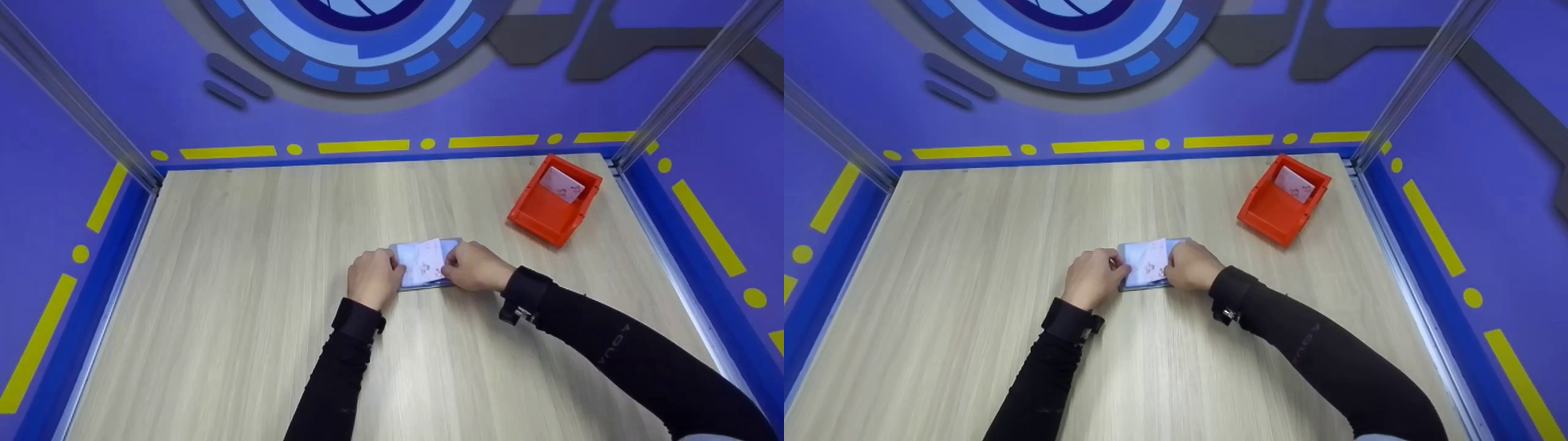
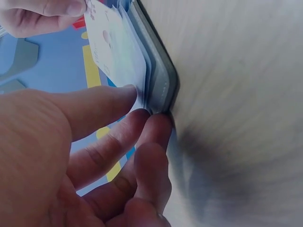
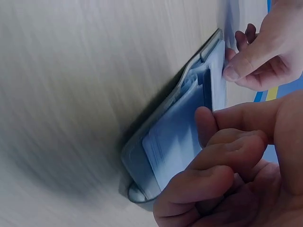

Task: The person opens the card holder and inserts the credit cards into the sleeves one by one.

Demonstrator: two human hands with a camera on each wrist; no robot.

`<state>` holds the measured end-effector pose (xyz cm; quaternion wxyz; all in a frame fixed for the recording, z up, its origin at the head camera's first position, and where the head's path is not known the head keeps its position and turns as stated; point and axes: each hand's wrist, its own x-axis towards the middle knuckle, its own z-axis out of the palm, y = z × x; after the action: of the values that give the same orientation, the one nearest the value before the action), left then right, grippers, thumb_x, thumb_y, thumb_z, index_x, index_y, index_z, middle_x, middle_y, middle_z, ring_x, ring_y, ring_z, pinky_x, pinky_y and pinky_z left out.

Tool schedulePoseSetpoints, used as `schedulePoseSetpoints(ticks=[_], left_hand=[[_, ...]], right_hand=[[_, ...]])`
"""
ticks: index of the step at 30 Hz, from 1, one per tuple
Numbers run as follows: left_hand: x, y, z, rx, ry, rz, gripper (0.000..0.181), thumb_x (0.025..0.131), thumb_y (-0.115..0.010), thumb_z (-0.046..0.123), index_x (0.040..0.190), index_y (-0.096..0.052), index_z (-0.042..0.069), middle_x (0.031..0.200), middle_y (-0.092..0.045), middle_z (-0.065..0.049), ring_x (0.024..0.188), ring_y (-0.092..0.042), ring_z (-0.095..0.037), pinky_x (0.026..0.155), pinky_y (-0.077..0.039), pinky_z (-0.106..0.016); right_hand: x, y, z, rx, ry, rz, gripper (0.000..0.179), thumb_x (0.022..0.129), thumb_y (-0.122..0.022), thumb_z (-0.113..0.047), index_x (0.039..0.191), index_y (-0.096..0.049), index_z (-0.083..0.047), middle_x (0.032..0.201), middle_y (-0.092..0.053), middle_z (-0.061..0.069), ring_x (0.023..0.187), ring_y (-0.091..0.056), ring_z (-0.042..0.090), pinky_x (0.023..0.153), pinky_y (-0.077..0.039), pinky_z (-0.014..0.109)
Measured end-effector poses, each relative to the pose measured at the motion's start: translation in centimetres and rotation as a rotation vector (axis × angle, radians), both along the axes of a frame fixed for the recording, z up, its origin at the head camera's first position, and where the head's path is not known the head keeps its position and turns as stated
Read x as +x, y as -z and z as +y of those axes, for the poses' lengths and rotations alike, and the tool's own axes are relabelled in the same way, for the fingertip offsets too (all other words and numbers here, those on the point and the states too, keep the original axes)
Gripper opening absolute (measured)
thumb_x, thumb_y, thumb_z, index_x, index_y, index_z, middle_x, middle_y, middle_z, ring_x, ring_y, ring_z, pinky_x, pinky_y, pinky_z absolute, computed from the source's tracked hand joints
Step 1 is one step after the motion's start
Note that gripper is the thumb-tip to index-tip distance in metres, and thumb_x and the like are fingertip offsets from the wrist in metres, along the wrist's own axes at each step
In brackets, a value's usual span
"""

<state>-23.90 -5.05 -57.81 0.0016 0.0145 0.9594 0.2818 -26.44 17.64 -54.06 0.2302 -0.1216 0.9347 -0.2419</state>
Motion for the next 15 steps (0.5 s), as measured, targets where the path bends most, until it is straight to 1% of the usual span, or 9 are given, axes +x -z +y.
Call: schedulePoseSetpoints(ticks=[4,5,8,11,12,15], left_hand=[[0.0,0.0,0.0,-0.001,0.000,0.012,0.027,0.096,-0.079,0.025,0.074,-0.068,0.015,0.075,-0.070,-0.002,0.066,-0.059,-0.020,0.060,-0.045,-0.039],[-0.2,1.1,-0.1,0.006,0.005,0.034,0.027,0.097,-0.078,0.027,0.075,-0.068,0.016,0.075,-0.069,-0.001,0.066,-0.058,-0.019,0.060,-0.045,-0.039],[-0.2,1.1,-0.1,0.012,0.007,0.034,0.023,0.098,-0.078,0.026,0.079,-0.071,0.015,0.077,-0.071,-0.001,0.067,-0.059,-0.017,0.062,-0.048,-0.039],[-0.3,1.1,0.0,0.012,0.010,0.030,0.017,0.098,-0.078,0.025,0.087,-0.076,0.013,0.082,-0.075,-0.003,0.071,-0.063,-0.018,0.066,-0.052,-0.040],[0.0,0.0,0.2,0.005,0.007,0.008,0.014,0.097,-0.079,0.023,0.090,-0.077,0.011,0.085,-0.077,-0.005,0.073,-0.065,-0.020,0.067,-0.053,-0.042],[0.0,-0.1,0.1,-0.003,0.006,0.005,0.014,0.097,-0.081,0.024,0.093,-0.079,0.011,0.089,-0.080,-0.007,0.076,-0.070,-0.023,0.070,-0.056,-0.044]], right_hand=[[0.2,0.3,-0.4,-0.022,0.006,-0.004,0.037,0.103,-0.067,-0.021,0.067,-0.058,-0.018,0.064,-0.050,-0.006,0.060,-0.048,0.014,0.058,-0.037,0.029],[0.2,0.3,-0.4,-0.024,0.008,-0.008,0.037,0.103,-0.067,-0.021,0.067,-0.058,-0.018,0.064,-0.051,-0.006,0.060,-0.048,0.014,0.058,-0.037,0.029],[0.1,0.4,-0.6,-0.020,0.009,-0.023,0.036,0.103,-0.066,-0.021,0.068,-0.059,-0.017,0.066,-0.054,-0.005,0.061,-0.050,0.015,0.058,-0.038,0.029],[0.0,0.2,-0.7,0.003,-0.001,-0.033,0.034,0.103,-0.065,-0.021,0.070,-0.062,-0.016,0.068,-0.056,-0.004,0.063,-0.051,0.015,0.059,-0.039,0.029],[-0.1,0.1,-0.8,0.013,-0.010,-0.031,0.033,0.104,-0.064,-0.021,0.071,-0.062,-0.016,0.068,-0.055,-0.004,0.063,-0.051,0.016,0.059,-0.040,0.030],[-0.5,-0.1,-0.9,0.040,-0.047,-0.018,0.033,0.104,-0.063,-0.020,0.072,-0.063,-0.016,0.068,-0.054,-0.004,0.063,-0.051,0.016,0.059,-0.039,0.030]])
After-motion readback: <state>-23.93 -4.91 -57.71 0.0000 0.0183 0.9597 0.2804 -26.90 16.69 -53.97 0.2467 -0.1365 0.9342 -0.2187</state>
